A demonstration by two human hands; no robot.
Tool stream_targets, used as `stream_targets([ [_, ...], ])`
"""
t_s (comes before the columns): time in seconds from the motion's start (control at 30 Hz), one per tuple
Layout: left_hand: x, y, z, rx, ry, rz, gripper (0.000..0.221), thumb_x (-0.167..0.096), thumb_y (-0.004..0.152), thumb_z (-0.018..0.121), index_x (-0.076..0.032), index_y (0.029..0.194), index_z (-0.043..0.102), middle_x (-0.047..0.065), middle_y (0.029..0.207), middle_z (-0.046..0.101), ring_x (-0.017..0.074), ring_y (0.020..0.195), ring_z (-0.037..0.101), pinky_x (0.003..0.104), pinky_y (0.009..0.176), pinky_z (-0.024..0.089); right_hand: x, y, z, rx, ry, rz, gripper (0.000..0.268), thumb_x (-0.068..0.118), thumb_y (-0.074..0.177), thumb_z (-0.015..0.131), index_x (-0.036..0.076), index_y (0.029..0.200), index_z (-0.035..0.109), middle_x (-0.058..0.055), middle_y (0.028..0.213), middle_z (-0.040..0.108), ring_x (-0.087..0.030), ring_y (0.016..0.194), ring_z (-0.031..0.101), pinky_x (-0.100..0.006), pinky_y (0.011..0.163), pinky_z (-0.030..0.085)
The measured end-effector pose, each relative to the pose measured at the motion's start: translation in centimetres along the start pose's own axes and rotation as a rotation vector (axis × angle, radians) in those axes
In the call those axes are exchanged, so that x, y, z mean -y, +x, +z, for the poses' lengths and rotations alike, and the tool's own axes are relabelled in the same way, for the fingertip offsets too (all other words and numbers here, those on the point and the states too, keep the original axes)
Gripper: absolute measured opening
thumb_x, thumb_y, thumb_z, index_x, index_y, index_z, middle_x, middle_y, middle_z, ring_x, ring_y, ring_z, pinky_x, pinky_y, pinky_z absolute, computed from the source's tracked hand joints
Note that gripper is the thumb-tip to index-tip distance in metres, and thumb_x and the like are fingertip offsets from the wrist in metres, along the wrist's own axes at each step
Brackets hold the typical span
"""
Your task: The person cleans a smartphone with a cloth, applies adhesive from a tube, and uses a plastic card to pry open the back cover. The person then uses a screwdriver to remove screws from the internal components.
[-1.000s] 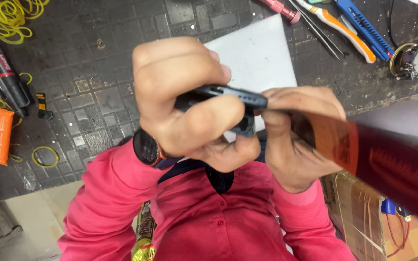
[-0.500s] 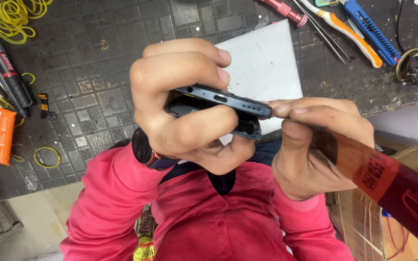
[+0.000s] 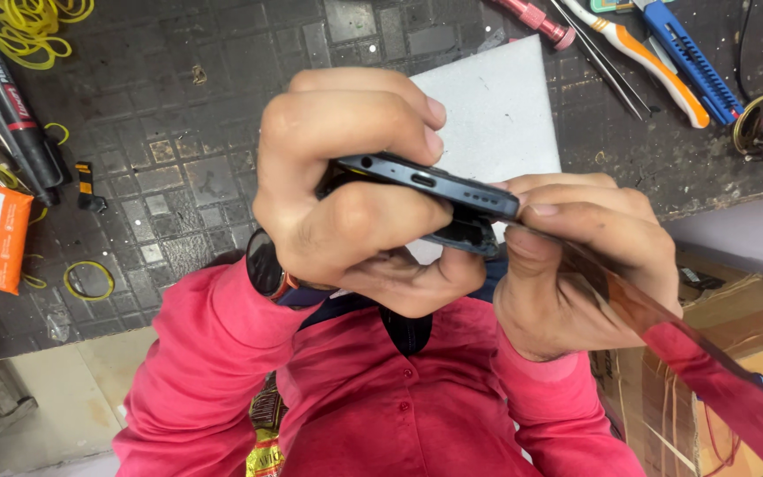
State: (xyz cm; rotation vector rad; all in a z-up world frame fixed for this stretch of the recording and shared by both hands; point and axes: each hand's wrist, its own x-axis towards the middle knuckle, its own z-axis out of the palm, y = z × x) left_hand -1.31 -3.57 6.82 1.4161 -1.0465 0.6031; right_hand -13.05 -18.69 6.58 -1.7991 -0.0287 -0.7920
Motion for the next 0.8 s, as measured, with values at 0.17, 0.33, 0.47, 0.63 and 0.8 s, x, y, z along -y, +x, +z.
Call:
stream_targets([
  [0.17,0.19,-0.18,0.04,-0.001,0.026,-0.009,0.034,-0.011,0.081,0.09,-0.009,0.1,0.061,0.011,0.109,0.053,0.0307,0.099,0.064,0.04,0.086,0.057,-0.56,-0.2,-0.15,0.016,-0.088,-0.027,0.02,0.007,0.111,0.077,0.001,0.117,0.059,-0.013,0.1,0.069,-0.022,0.089,0.074,-0.028,0.082,0.062],
  [0.33,-0.11,-0.63,0.18,0.014,0.022,-0.074,0.039,-0.009,0.081,0.09,-0.009,0.105,0.06,0.012,0.114,0.052,0.0297,0.105,0.062,0.038,0.086,0.058,-0.52,-0.13,-0.73,0.068,-0.185,-0.037,0.017,0.01,0.114,0.077,0.001,0.116,0.062,-0.013,0.105,0.071,-0.021,0.093,0.071,-0.026,0.083,0.055],
  [0.47,-0.02,-0.62,0.25,0.011,0.0,-0.084,0.039,-0.008,0.082,0.09,-0.009,0.106,0.059,0.013,0.116,0.051,0.0288,0.106,0.062,0.037,0.086,0.058,-0.62,-0.11,-0.65,0.048,-0.19,-0.019,0.017,0.014,0.111,0.076,0.001,0.108,0.065,-0.011,0.101,0.069,-0.02,0.093,0.072,-0.026,0.08,0.054],
  [0.63,0.36,-0.32,0.6,-0.045,-0.004,-0.035,0.039,-0.012,0.075,0.09,-0.007,0.096,0.057,0.018,0.109,0.052,0.031,0.097,0.062,0.041,0.081,0.057,-0.9,-0.24,-0.46,0.087,-0.336,-0.028,0.013,0.007,0.11,0.075,-0.001,0.107,0.066,-0.012,0.101,0.069,-0.02,0.092,0.067,-0.025,0.077,0.048],
  [0.8,0.17,-0.58,0.6,-0.075,-0.025,-0.087,0.037,-0.011,0.077,0.086,-0.006,0.095,0.055,0.018,0.111,0.049,0.0299,0.099,0.062,0.039,0.081,0.059,-0.73,-0.72,-0.07,0.079,-0.179,0.079,0.014,0.006,0.115,0.075,-0.002,0.111,0.064,-0.013,0.106,0.07,-0.019,0.09,0.064,-0.025,0.08,0.049],
])
